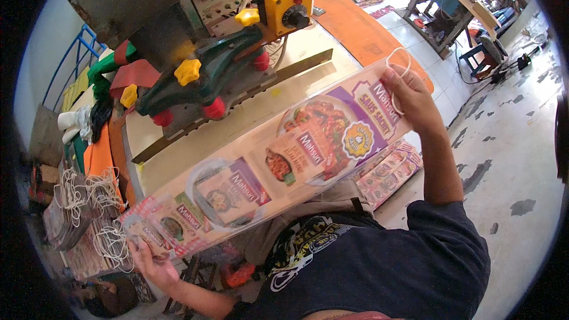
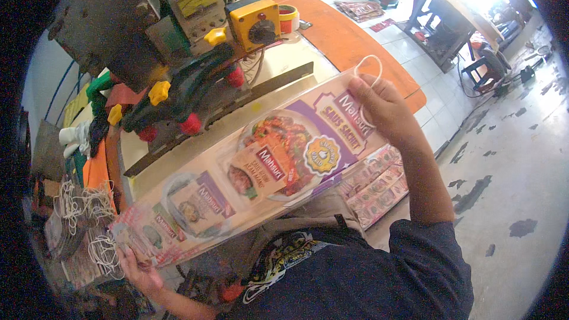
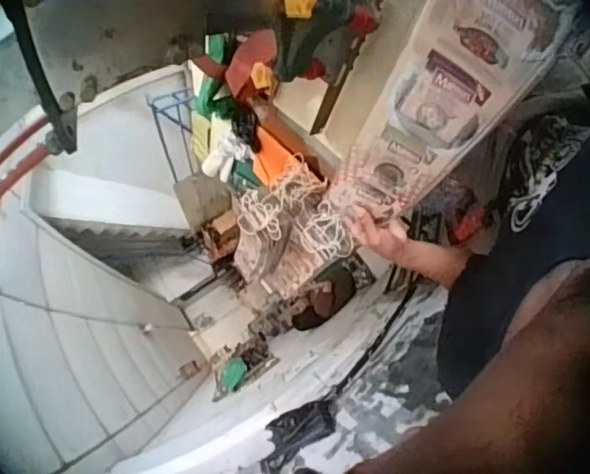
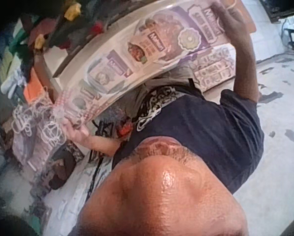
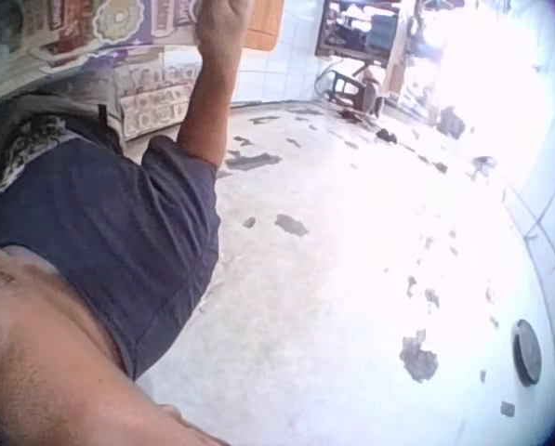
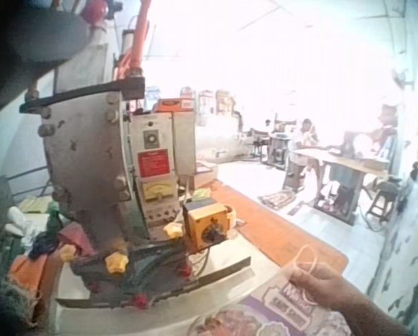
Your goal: The person attaches strings to sheets of plastic sauce packets and then stacks the sheets on a table.
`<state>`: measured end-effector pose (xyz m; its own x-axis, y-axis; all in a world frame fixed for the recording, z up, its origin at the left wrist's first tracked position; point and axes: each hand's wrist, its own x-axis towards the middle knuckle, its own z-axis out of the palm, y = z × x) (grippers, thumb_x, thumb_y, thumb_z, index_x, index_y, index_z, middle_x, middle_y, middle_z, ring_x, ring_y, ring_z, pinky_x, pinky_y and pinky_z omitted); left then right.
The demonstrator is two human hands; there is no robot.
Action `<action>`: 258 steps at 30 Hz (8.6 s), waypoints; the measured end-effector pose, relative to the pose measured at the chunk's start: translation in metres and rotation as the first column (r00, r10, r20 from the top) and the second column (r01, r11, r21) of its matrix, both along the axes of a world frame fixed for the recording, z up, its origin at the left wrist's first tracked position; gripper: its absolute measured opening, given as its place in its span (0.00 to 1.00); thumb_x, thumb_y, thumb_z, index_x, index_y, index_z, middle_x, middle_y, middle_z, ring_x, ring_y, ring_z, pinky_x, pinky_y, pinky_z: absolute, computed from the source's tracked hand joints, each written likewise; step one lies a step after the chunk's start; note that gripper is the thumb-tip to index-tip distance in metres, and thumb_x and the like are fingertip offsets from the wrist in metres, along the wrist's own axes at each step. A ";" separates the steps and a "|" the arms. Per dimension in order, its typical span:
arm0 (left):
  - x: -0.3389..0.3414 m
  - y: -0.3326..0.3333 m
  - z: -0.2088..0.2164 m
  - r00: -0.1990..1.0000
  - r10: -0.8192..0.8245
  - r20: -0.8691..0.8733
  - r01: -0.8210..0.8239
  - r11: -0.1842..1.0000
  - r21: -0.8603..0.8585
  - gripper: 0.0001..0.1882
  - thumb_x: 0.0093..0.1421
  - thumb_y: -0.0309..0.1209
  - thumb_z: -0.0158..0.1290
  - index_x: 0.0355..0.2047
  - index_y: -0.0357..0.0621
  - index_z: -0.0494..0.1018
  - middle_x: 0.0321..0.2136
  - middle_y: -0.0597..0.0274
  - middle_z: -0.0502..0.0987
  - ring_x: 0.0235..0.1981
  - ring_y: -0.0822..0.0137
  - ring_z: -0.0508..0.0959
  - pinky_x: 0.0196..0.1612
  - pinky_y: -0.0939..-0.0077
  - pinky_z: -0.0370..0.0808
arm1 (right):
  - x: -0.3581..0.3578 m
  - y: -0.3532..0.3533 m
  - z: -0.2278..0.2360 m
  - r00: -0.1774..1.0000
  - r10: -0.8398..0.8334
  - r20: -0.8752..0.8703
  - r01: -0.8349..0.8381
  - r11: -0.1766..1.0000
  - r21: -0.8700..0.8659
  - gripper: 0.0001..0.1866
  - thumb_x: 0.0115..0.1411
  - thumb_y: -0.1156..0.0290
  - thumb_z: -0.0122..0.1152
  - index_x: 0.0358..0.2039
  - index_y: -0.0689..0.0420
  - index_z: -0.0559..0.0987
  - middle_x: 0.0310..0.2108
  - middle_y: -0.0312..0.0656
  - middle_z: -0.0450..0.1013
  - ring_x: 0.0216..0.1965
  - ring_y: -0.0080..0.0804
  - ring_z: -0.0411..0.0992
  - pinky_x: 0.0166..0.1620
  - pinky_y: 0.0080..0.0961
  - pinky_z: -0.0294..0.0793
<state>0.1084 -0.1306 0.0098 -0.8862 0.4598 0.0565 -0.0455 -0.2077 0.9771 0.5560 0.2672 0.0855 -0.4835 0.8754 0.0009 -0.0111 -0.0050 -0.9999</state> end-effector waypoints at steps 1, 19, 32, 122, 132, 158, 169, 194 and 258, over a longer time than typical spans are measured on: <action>0.002 -0.003 0.006 0.999 0.028 -0.035 -0.031 0.996 -0.087 0.28 0.69 0.33 0.54 0.65 0.33 0.62 0.49 0.57 0.77 0.49 0.68 0.76 0.53 0.67 0.74 | -0.002 -0.003 0.002 0.999 0.013 -0.031 -0.013 1.000 -0.009 0.19 0.73 0.57 0.53 0.47 0.63 0.78 0.36 0.36 0.80 0.35 0.16 0.78 0.39 0.16 0.77; 0.055 0.058 0.105 0.688 -0.442 -0.575 0.105 0.845 -0.524 0.13 0.69 0.29 0.50 0.48 0.32 0.76 0.38 0.57 0.80 0.41 0.67 0.78 0.46 0.73 0.75 | -0.041 -0.048 0.007 0.956 0.293 0.007 -0.293 0.955 -0.039 0.23 0.75 0.55 0.48 0.41 0.64 0.81 0.29 0.32 0.78 0.29 0.14 0.74 0.33 0.17 0.74; 0.152 0.187 0.106 0.332 -0.850 -0.410 0.654 0.520 -0.549 0.19 0.54 0.34 0.71 0.41 0.42 0.76 0.32 0.64 0.78 0.34 0.72 0.76 0.38 0.76 0.72 | -0.074 -0.082 0.008 0.794 0.544 0.270 -0.603 0.655 0.455 0.18 0.74 0.58 0.47 0.40 0.61 0.76 0.32 0.51 0.73 0.34 0.52 0.74 0.38 0.43 0.71; 0.137 0.149 0.100 -0.195 -0.944 0.267 0.980 -0.173 0.103 0.10 0.66 0.28 0.59 0.33 0.40 0.68 0.32 0.63 0.69 0.36 0.70 0.71 0.42 0.76 0.67 | -0.064 -0.086 -0.017 0.432 0.853 0.293 -0.860 0.292 0.418 0.15 0.67 0.65 0.58 0.48 0.62 0.80 0.41 0.51 0.79 0.42 0.48 0.79 0.44 0.38 0.78; 0.121 0.148 0.108 -0.169 -0.971 0.167 0.973 -0.192 -0.132 0.11 0.64 0.30 0.61 0.32 0.40 0.70 0.26 0.66 0.72 0.26 0.72 0.72 0.30 0.74 0.66 | -0.061 -0.082 -0.014 0.452 0.853 0.260 -0.842 0.312 0.440 0.14 0.66 0.69 0.59 0.47 0.64 0.80 0.40 0.51 0.79 0.41 0.49 0.80 0.43 0.39 0.78; -0.125 -0.020 0.147 0.977 -0.070 -0.203 0.125 0.955 0.270 0.16 0.72 0.30 0.50 0.54 0.33 0.65 0.21 0.72 0.53 0.24 0.80 0.54 0.25 0.86 0.53 | 0.212 0.078 -0.087 0.927 -0.153 -0.342 0.266 0.912 0.312 0.13 0.74 0.63 0.52 0.48 0.58 0.77 0.39 0.37 0.76 0.39 0.22 0.76 0.41 0.23 0.78; -0.076 -0.077 0.143 0.815 -0.520 -0.256 0.341 0.787 -0.514 0.25 0.61 0.45 0.66 0.35 0.37 0.66 0.18 0.70 0.65 0.11 0.81 0.63 0.13 0.86 0.55 | 0.196 0.073 -0.098 0.892 -0.247 -0.378 0.205 0.967 -0.150 0.19 0.74 0.62 0.52 0.57 0.62 0.75 0.54 0.40 0.76 0.53 0.28 0.76 0.57 0.29 0.76; 0.002 -0.009 0.031 0.929 -0.197 -0.314 -0.064 0.749 -0.659 0.25 0.76 0.42 0.42 0.58 0.32 0.73 0.46 0.56 0.82 0.44 0.71 0.80 0.48 0.75 0.76 | 0.030 0.025 -0.077 0.994 -0.098 -0.045 0.087 0.974 -0.209 0.18 0.73 0.64 0.53 0.56 0.62 0.76 0.49 0.41 0.78 0.46 0.25 0.78 0.48 0.24 0.79; -0.084 0.042 -0.008 0.927 -0.218 -0.305 0.171 0.970 -0.174 0.40 0.58 0.25 0.67 0.67 0.37 0.58 0.59 0.57 0.70 0.60 0.62 0.70 0.63 0.68 0.66 | -0.001 0.041 -0.096 0.996 0.027 0.080 -0.038 0.989 0.143 0.29 0.63 0.65 0.70 0.61 0.61 0.70 0.48 0.39 0.78 0.51 0.26 0.75 0.55 0.28 0.73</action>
<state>0.0246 -0.0882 0.0020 -0.7243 0.6452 0.2429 0.2481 -0.0849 0.9650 0.5547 0.3087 -0.0101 -0.5154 0.8526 0.0868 0.0648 0.1398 -0.9881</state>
